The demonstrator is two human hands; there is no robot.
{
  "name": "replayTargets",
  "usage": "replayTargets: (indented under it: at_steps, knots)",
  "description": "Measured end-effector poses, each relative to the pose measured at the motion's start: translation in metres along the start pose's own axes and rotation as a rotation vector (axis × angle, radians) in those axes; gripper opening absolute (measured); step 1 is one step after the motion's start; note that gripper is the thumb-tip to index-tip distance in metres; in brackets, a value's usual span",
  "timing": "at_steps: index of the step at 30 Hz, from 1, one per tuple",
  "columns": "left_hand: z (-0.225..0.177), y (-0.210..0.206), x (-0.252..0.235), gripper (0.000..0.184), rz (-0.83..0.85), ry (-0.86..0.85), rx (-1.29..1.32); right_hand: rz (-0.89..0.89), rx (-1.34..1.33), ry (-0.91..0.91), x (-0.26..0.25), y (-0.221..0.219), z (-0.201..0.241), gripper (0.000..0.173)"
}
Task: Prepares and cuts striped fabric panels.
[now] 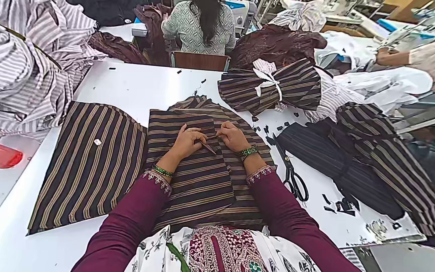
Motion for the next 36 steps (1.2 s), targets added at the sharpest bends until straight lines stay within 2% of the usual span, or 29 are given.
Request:
replayTargets:
  at_steps: [2, 5, 6, 9, 10, 13, 15, 17, 20, 22, 24, 26, 28, 29, 31, 33, 36]
  knots:
    - [0.001, -0.001, -0.002, 0.024, 0.023, 0.039, -0.009, -0.035, -0.087, 0.033, 0.004, 0.002, -0.002, 0.024]
    - [0.001, -0.001, -0.005, 0.025, 0.045, 0.082, -0.018, 0.004, -0.110, 0.052, 0.005, -0.002, -0.001, 0.059]
    - [0.001, -0.001, -0.005, 0.025, 0.052, 0.091, -0.021, 0.048, -0.102, 0.024, 0.004, -0.004, 0.000, 0.060]
    - [0.001, 0.000, -0.005, 0.024, 0.052, 0.113, -0.024, 0.082, -0.084, -0.053, -0.003, -0.007, 0.003, 0.027]
    - [0.001, 0.000, -0.005, 0.025, 0.048, 0.123, -0.026, 0.072, -0.091, -0.070, -0.005, -0.007, 0.003, 0.025]
    - [0.001, 0.002, -0.006, 0.030, 0.047, 0.153, -0.032, 0.098, -0.147, -0.076, -0.008, -0.005, 0.002, 0.035]
    - [0.000, 0.002, -0.006, 0.032, 0.056, 0.167, -0.033, 0.192, -0.154, -0.109, -0.007, -0.003, 0.005, 0.042]
    - [-0.001, 0.003, -0.007, 0.034, 0.067, 0.178, -0.020, 0.233, -0.150, -0.133, -0.008, -0.005, 0.004, 0.034]
    - [0.000, 0.002, -0.008, 0.040, 0.061, 0.175, -0.013, 0.100, -0.230, -0.068, -0.011, -0.006, -0.001, 0.020]
    - [0.002, 0.001, -0.010, 0.049, 0.058, 0.171, -0.004, 0.037, -0.267, -0.025, -0.014, -0.007, -0.003, 0.020]
    - [0.006, 0.002, -0.009, 0.059, 0.029, 0.161, 0.014, 0.040, -0.229, -0.055, -0.017, -0.009, -0.005, 0.022]
    - [0.006, 0.004, -0.001, 0.068, -0.100, 0.124, -0.006, 0.083, -0.197, -0.137, -0.017, -0.009, -0.006, 0.026]
    - [0.000, -0.001, 0.019, 0.093, -0.162, 0.160, -0.178, 0.120, -0.184, -0.203, -0.018, -0.008, -0.006, 0.030]
    - [-0.005, -0.006, 0.031, 0.100, -0.163, 0.171, -0.281, 0.134, -0.174, -0.220, -0.020, -0.008, -0.007, 0.031]
    - [-0.018, -0.024, 0.053, 0.102, -0.076, 0.173, -0.433, 0.180, -0.131, -0.239, -0.023, -0.010, -0.006, 0.031]
    - [-0.028, -0.040, 0.060, 0.099, 0.146, 0.217, -0.489, 0.227, -0.071, -0.260, -0.025, -0.014, -0.003, 0.030]
    - [-0.038, -0.043, 0.041, 0.099, 0.304, 0.200, -0.536, 0.219, -0.039, -0.348, -0.026, -0.012, 0.001, 0.028]
Point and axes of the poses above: each hand's wrist, its own x-axis away from the middle knuckle, its own y-axis out of the back of the hand, z = x × y, the point moved 7 cm from there along -x, towards the middle knuckle, and after that the axes turned 5 degrees about y, right-handed, at the moved point
